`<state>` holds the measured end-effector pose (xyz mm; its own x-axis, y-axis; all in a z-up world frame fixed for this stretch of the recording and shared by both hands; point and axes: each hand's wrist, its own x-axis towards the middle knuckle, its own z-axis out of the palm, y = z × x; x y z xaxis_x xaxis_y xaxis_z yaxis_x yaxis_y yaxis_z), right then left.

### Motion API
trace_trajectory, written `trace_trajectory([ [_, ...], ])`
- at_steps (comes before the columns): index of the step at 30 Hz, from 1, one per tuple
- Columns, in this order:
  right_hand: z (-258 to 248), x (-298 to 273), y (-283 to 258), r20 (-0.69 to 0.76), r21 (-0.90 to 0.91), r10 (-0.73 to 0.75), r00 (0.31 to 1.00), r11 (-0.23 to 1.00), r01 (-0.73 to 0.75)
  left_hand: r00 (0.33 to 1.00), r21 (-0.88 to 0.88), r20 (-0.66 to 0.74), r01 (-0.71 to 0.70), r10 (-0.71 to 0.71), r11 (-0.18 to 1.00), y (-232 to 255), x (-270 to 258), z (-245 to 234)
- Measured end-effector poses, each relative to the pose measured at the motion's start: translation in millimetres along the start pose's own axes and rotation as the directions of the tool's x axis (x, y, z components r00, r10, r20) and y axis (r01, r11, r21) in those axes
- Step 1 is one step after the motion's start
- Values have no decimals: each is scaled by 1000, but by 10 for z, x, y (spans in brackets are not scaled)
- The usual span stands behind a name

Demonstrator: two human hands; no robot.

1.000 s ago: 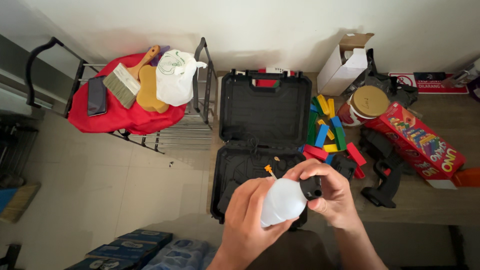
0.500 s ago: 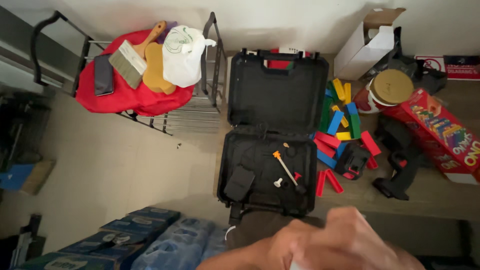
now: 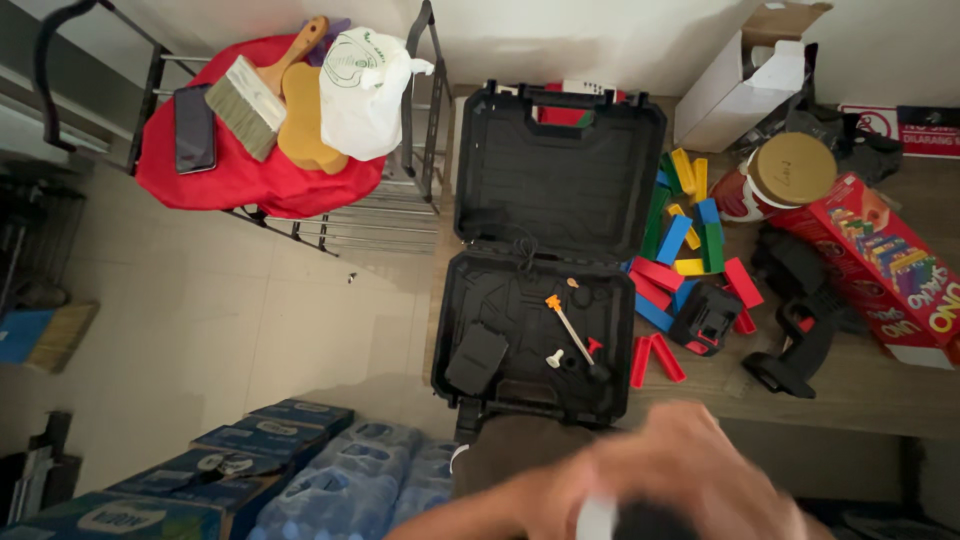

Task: The person assembles a cordless power tool by attaching the battery pack, inserting a nozzle, and connecting a spray bottle. They then place the assembled tool and accessories into a black carrying case.

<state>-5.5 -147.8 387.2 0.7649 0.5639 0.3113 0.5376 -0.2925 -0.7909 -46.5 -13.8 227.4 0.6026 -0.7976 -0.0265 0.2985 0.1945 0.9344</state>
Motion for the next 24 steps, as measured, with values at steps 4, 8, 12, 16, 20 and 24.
trace_trajectory([
  [4,152,-190,676,-132,-88,373,918,918,-386,955,317,-273,-26,117,948,60,-73,-798],
  [8,529,-500,1727,-272,-198,580,768,747,-635,682,774,-562,235,467,589,-251,148,-2008],
  [12,889,-1017,2250,-228,-119,725,650,642,-758,757,853,-523,471,392,227,-601,437,-3028],
  [16,1159,-1268,2379,-220,-118,673,706,700,-705,825,824,-565,562,-22,-68,-869,765,-3555],
  [20,1211,-1335,2388,-133,-38,846,516,515,-856,827,849,-521,477,-214,-227,-882,927,-3715],
  [24,1202,-1386,2426,-86,-42,869,487,486,-873,908,909,-414,408,-66,-86,-552,842,-3553],
])
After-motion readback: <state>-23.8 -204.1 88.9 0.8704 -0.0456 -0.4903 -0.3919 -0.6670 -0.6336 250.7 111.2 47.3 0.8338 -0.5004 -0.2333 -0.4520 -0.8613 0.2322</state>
